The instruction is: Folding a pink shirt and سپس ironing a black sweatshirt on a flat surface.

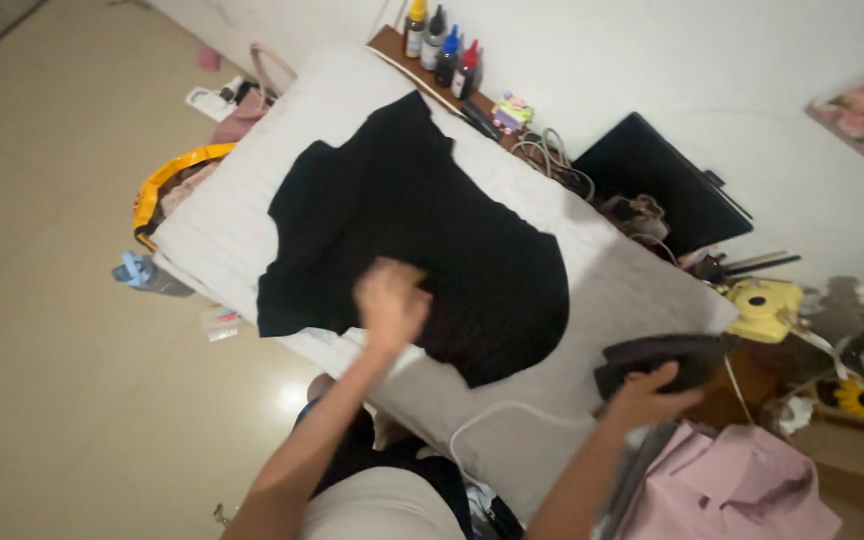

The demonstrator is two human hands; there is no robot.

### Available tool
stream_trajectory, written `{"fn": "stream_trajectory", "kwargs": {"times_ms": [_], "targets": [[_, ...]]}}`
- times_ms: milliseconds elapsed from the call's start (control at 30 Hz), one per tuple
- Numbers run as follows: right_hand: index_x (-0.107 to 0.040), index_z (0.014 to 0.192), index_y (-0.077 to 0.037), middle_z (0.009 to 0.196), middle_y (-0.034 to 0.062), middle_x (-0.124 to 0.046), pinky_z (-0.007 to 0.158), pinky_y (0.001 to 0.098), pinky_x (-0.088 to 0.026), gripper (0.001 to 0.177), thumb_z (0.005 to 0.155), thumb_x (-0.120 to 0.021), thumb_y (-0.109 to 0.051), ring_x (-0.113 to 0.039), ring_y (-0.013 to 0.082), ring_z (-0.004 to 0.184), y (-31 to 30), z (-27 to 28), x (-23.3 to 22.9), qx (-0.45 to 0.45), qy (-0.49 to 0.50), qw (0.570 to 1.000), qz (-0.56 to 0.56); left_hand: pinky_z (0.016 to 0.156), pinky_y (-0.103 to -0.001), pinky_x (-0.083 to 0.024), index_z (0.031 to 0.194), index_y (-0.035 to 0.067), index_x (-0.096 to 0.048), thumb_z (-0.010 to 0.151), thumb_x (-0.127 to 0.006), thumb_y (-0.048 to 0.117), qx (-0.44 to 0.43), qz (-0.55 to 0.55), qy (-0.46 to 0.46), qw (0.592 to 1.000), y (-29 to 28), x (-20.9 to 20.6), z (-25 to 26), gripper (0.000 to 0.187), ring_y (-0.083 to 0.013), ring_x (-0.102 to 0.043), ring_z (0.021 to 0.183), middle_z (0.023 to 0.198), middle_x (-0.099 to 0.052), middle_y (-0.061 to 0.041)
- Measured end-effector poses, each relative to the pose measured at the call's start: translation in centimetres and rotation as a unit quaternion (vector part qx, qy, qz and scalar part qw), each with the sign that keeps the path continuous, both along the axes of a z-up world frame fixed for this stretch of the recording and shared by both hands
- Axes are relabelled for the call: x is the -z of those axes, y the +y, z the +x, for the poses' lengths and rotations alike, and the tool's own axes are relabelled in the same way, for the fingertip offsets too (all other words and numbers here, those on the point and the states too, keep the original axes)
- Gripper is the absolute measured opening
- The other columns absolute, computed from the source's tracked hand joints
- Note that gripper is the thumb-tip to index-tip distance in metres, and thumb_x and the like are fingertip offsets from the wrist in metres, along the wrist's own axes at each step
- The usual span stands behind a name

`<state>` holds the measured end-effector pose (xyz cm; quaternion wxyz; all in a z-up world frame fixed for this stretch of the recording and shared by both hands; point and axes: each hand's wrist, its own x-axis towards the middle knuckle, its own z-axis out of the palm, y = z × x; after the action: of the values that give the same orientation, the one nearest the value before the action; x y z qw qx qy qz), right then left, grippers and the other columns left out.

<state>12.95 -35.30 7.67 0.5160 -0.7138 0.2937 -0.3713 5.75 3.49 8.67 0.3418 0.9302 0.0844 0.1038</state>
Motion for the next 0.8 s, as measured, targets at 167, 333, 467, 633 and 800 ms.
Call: {"fn": "stream_trajectory", "kwargs": {"times_ms": [167, 333, 467, 633, 800], "targets": [[-0.071, 0.108, 0.002, 0.084, 0.0243, -0.071, 0.064, 0.0422, -0.052, 0.049, 0.095, -0.077, -0.045, -0.069, 0.0335, 0.071, 4.9, 1.1, -11.0, -0.368, 0.219, 0.841, -0.33, 0.096, -0.06, -0.034, 0.138, -0.006, -0.052, 0.092, -0.072, 0.044, -0.373, 0.164, -0.01, 0.913, 15.1, 6.5, -3.7, 0.071, -0.0471, -0.045, 0.121, 0.136, -0.05, -0.029], [-0.073, 0.106, -0.005, 0.076, 0.0186, -0.074, 0.056, 0.0423, -0.057, 0.052, 0.089, -0.07, -0.053, -0.072, 0.0299, 0.062, 17.3, 2.4, -7.6, -0.531, 0.261, 0.68, -0.433, 0.099, -0.054, -0.043, 0.129, 0.007, -0.059, 0.098, -0.064, 0.055, -0.34, 0.042, 0.157, 0.926, 18.1, 5.5, -3.4, 0.058, -0.04, -0.062, 0.113, 0.121, -0.066, -0.019], [-0.072, 0.112, -0.001, 0.072, 0.0205, -0.073, 0.052, 0.0385, -0.058, 0.059, 0.092, -0.066, -0.056, -0.073, 0.0285, 0.057, 23.5, 3.8, -2.1, -0.606, 0.185, 0.62, -0.463, 0.083, -0.045, -0.053, 0.108, 0.005, -0.072, 0.097, -0.069, 0.051, -0.322, -0.073, 0.076, 0.941, 20.7, 10.4, -3.9, 0.047, -0.0385, -0.069, 0.092, 0.095, -0.073, -0.019], [-0.068, 0.11, -0.002, 0.076, 0.0206, -0.074, 0.054, 0.0414, -0.06, 0.058, 0.096, -0.058, -0.058, -0.075, 0.0306, 0.061, 24.7, 6.7, -2.8, -0.519, 0.372, 0.652, -0.409, 0.082, -0.04, -0.054, 0.099, 0.006, -0.074, 0.088, -0.073, 0.041, -0.312, -0.236, 0.168, 0.905, 24.5, 9.5, -4.7, 0.037, -0.0317, -0.072, 0.087, 0.089, -0.076, -0.016], [-0.071, 0.101, -0.001, 0.084, 0.0266, -0.073, 0.065, 0.05, -0.057, 0.063, 0.096, -0.064, -0.063, -0.071, 0.0442, 0.074, 20.8, 8.8, -1.3, -0.363, 0.285, 0.758, -0.462, 0.085, -0.037, -0.056, 0.099, 0.006, -0.076, 0.083, -0.076, 0.046, -0.262, -0.18, 0.199, 0.927, 26.0, 6.7, -2.2, 0.043, -0.0256, -0.074, 0.089, 0.092, -0.078, -0.013]]}}
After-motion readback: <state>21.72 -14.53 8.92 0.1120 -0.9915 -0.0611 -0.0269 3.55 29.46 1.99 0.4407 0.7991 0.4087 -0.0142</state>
